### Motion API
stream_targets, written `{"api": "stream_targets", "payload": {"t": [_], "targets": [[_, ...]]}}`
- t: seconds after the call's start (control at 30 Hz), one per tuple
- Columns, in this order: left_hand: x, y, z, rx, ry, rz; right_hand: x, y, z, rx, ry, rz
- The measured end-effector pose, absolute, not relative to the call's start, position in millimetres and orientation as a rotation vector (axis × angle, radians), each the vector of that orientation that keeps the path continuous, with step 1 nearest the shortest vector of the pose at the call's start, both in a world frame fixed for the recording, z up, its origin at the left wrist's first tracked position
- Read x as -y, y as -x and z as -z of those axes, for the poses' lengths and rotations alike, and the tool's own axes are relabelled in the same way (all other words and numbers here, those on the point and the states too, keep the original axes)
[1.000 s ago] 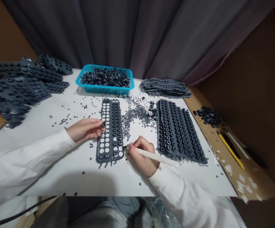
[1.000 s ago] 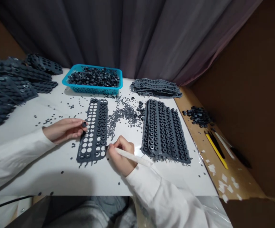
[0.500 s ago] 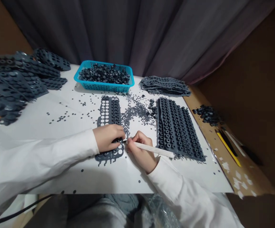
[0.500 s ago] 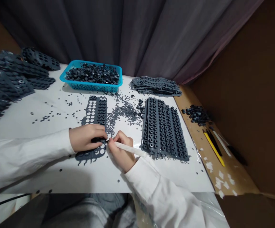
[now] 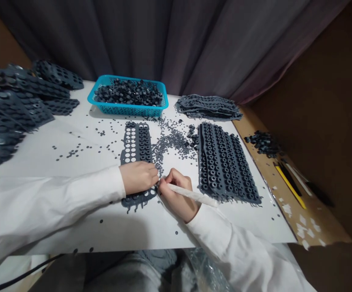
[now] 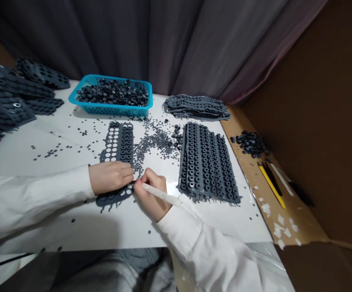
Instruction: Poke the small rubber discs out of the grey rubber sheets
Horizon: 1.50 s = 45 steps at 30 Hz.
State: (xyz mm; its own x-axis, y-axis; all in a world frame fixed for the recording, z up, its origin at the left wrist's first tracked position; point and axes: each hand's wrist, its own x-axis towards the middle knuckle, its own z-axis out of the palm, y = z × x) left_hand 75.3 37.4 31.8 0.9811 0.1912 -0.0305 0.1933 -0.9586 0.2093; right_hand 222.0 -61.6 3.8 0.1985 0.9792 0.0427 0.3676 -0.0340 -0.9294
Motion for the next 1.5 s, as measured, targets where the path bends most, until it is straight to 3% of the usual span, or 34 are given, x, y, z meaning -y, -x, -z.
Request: {"api": "stream_targets", "payload": {"t": [0.2, 0.37, 0.5, 0.7, 0.97, 1.07, 1.23, 1.37, 1.5], "targets": [[-74, -42, -35, -0.975, -1.57, -0.716, 62, -223, -2, 1.278, 1.539, -0.861], [-65, -27, -40, -0.956, -0.851, -0.417, 61, -221, 5, 1.147, 1.449, -0.959], [-47, -38, -37, -0.91, -1.074, -0.233, 59, -219, 5, 1.199, 1.468, -0.938], [-43, -50, -32, -0.66, -2.347, -0.164, 57, -216, 2, 1.242, 1.484, -0.934], [-45, -53, -22, -0.326, -2.684, -0.068, 56, -213, -4, 1.342, 1.516, -0.881], [-46, -52, -24, -0.382, -2.501, -0.225, 56, -213, -5, 1.371, 1.528, -0.845], [-62, -35, -39, -0.941, -1.65, -0.649, 57, -213, -4, 1.331, 1.5, -0.9], [-70, -27, -44, -0.919, -0.958, -0.51, 57, -216, -1, 1.181, 1.484, -0.903], [-61, -40, -41, -0.878, -0.791, -0.356, 52, -221, 1, 1.122, 1.531, -0.803]]}}
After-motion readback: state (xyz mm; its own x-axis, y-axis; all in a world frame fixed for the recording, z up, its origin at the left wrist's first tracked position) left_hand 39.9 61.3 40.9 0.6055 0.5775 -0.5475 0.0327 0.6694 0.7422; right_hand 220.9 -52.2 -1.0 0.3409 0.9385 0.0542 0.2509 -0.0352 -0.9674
